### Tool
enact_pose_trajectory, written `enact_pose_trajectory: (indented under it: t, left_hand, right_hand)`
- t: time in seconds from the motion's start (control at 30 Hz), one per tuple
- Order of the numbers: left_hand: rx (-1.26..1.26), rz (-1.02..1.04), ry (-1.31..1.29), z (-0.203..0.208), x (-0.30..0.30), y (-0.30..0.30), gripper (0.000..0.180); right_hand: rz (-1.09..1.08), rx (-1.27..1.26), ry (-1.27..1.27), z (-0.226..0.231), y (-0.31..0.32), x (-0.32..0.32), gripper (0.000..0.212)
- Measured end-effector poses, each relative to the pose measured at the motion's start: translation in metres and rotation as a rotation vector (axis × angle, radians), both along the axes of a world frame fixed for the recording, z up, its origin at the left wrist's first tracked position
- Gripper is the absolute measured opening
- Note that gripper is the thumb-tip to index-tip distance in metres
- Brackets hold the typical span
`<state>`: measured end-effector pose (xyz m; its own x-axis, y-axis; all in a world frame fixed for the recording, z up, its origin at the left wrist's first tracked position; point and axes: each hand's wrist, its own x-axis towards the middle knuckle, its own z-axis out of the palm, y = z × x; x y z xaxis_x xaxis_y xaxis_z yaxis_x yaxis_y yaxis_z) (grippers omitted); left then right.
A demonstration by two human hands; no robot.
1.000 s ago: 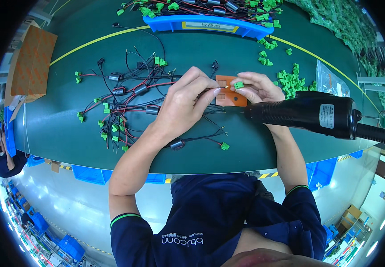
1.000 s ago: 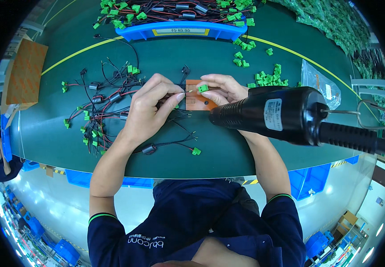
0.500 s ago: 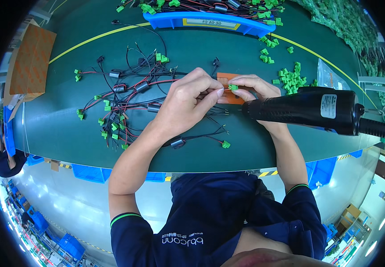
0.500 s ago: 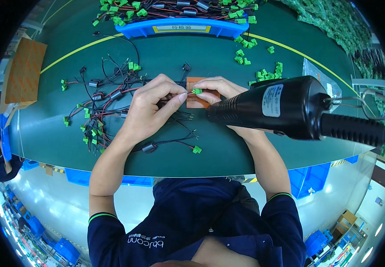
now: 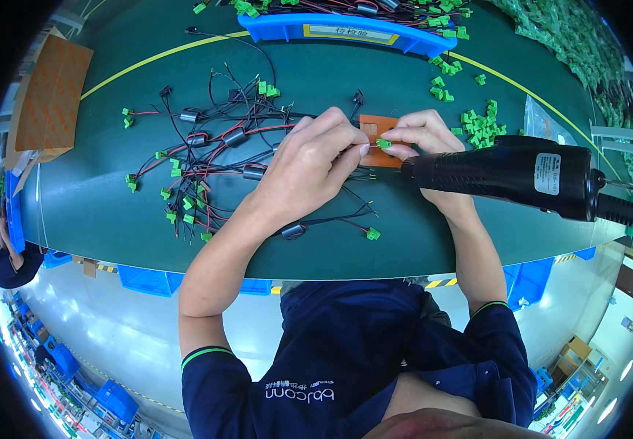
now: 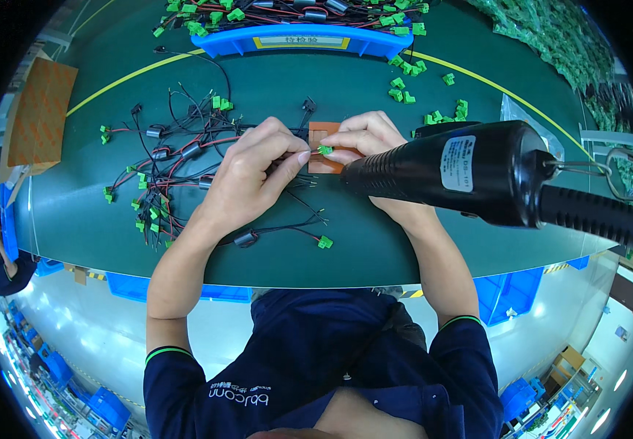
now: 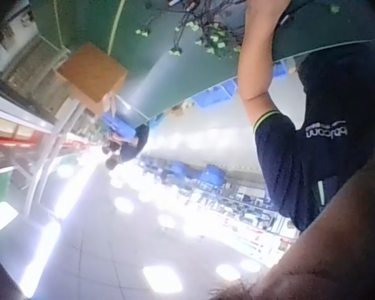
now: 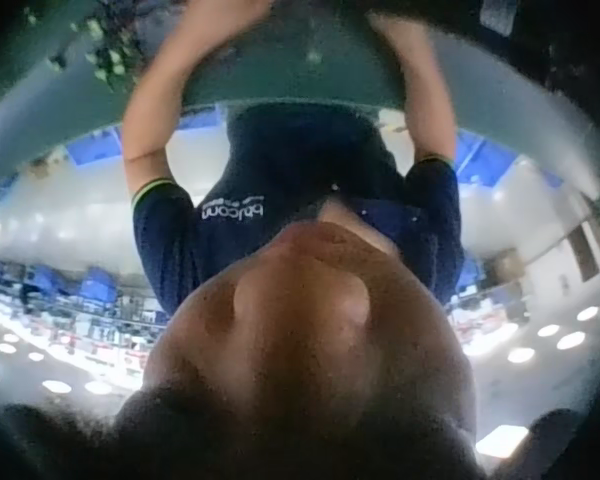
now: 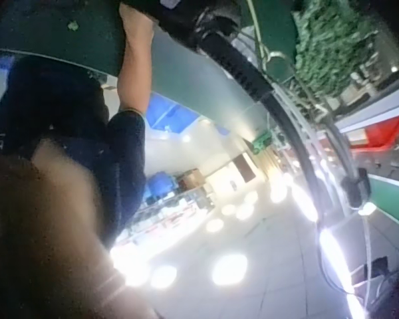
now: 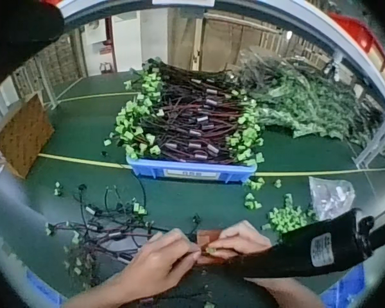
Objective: The person assembles wire harnesses by hand, attaching green connectors to them using a heat gun.
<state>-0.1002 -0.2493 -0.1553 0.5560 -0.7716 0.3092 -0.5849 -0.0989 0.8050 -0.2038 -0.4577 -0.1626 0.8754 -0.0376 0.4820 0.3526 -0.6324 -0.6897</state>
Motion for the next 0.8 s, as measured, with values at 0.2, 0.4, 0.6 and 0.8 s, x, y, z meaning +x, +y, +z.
enact_pose_trajectory:
  t: [0.2, 0.4, 0.6, 0.8]
  left_hand:
    - [0.081, 0.021, -0.225, -0.004, 0.000, -0.001, 0.006]
    - [0.216, 0.026, -0.276, -0.008, -0.001, -0.001, 0.004]
    - [0.274, 0.033, -0.282, -0.009, -0.001, -0.001, 0.004]
    - [0.277, 0.034, -0.274, -0.008, -0.001, 0.000, 0.007]
  right_hand:
    - [0.023, -0.054, 0.071, -0.003, 0.004, -0.001, 0.022]
    - [0.042, -0.105, 0.156, -0.005, 0.008, -0.001, 0.021]
    - [0.018, -0.244, 0.142, -0.008, 0.010, 0.000, 0.017]
    - [0.022, -0.313, 0.139, -0.006, 0.011, 0.001, 0.016]
